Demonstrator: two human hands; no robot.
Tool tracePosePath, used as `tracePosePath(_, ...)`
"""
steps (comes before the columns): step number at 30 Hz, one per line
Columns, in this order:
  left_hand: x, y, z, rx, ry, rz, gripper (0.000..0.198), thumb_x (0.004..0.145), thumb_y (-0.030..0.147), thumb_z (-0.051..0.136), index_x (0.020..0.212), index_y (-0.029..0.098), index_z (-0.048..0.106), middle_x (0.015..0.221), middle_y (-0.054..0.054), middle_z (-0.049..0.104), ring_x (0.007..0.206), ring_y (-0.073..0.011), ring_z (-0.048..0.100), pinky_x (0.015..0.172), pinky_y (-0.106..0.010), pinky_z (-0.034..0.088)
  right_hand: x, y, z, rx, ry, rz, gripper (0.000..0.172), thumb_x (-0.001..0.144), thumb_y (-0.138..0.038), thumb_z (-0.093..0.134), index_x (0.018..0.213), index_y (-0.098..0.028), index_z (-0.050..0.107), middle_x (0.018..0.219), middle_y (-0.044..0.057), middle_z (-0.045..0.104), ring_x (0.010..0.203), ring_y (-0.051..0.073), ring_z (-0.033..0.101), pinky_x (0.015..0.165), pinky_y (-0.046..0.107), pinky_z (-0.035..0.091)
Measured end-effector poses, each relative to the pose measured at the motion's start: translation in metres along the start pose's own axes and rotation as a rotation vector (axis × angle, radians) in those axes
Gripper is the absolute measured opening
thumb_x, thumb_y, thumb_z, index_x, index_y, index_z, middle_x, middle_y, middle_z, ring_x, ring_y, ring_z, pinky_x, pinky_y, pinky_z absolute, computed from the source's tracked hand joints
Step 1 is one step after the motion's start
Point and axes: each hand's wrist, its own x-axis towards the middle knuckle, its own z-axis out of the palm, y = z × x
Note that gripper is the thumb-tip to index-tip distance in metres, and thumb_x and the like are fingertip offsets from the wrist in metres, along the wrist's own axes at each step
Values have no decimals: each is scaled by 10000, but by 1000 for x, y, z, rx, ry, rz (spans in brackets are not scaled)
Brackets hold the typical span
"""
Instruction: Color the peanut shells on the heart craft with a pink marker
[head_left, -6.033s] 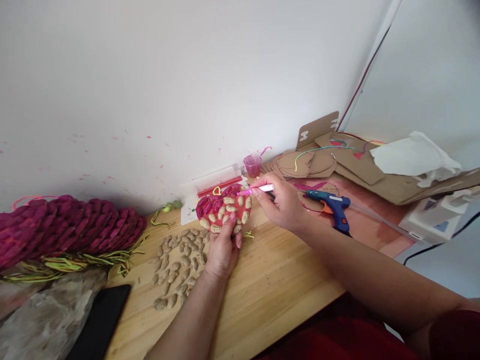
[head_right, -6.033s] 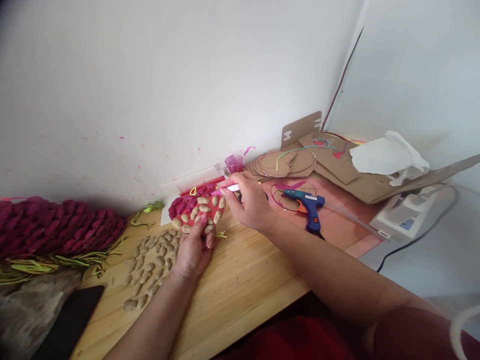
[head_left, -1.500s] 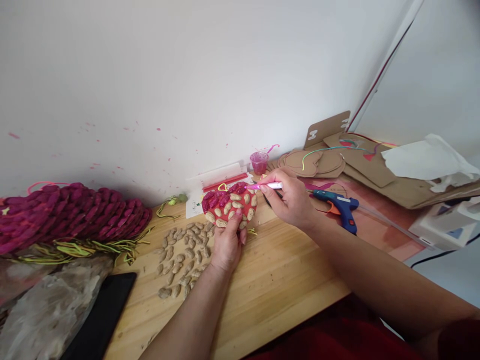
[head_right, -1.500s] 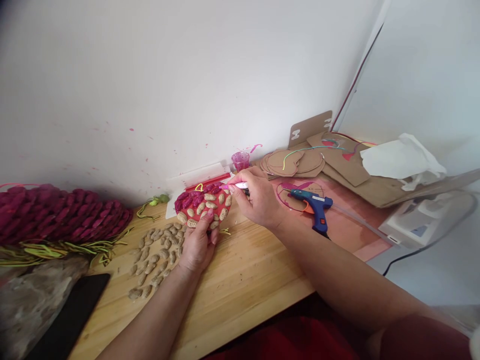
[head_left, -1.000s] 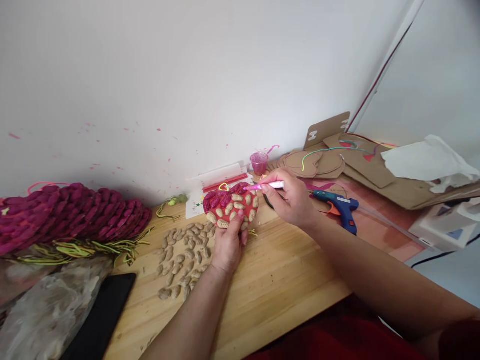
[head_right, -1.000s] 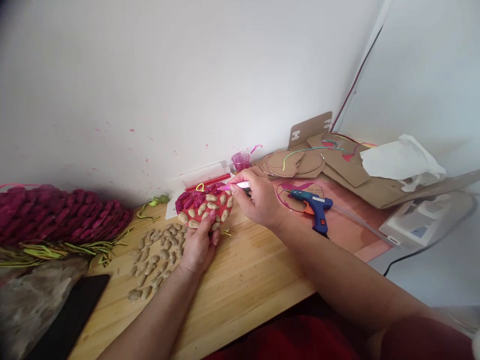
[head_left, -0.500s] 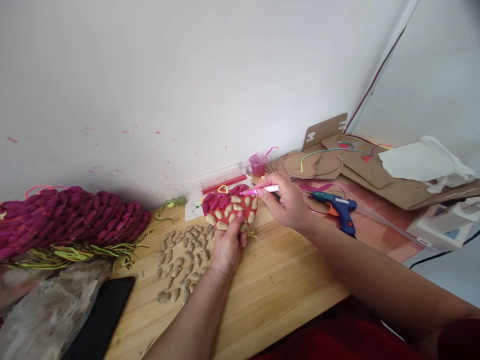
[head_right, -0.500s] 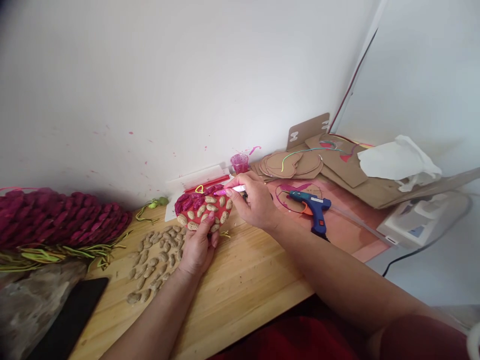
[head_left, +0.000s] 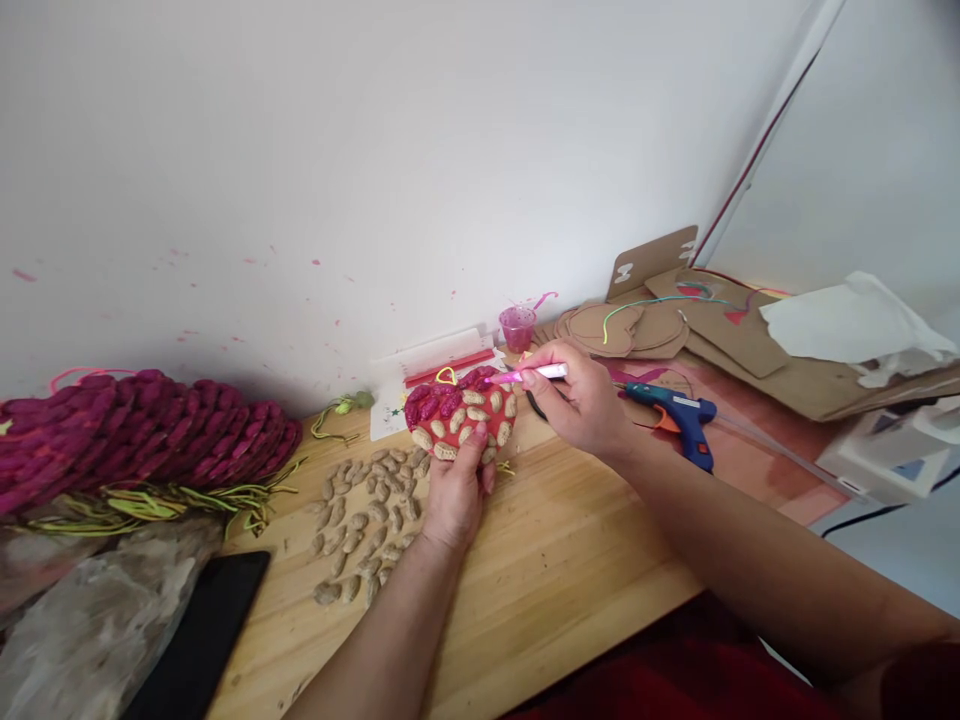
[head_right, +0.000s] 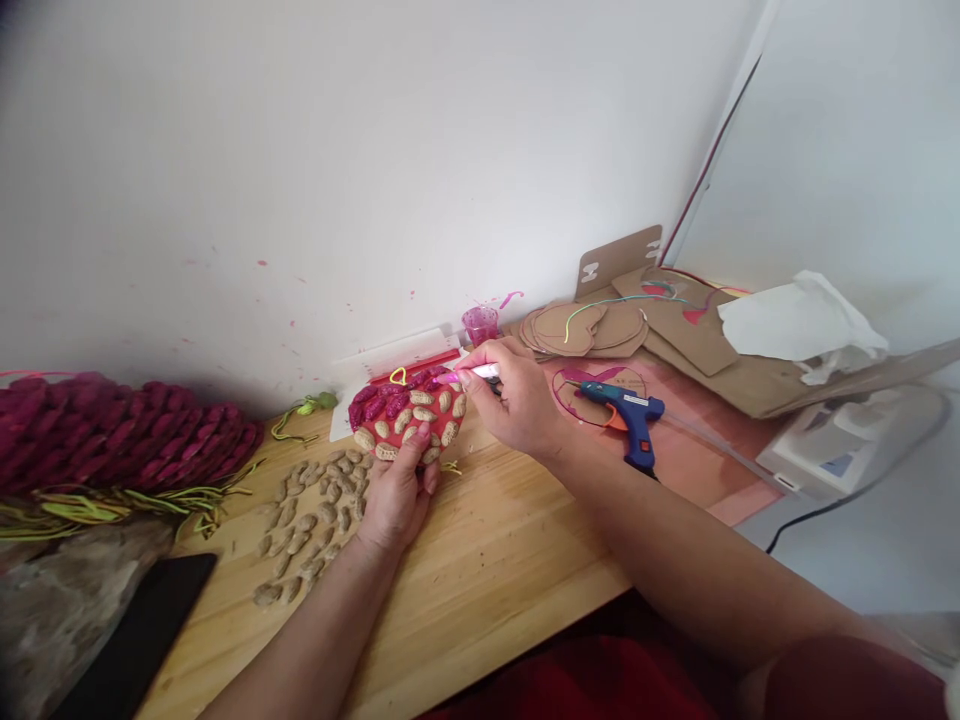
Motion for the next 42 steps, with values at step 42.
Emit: tracePosePath(42, 2, -2, 1, -9, 30, 38, 564, 612, 507, 956, 753, 201, 504, 588, 104, 490, 391, -22, 333, 373, -177, 246, 4, 13, 2, 193, 71, 246, 193, 995, -417, 618, 1002, -228, 650, 946, 46, 749, 788, 178, 683, 702, 307, 523)
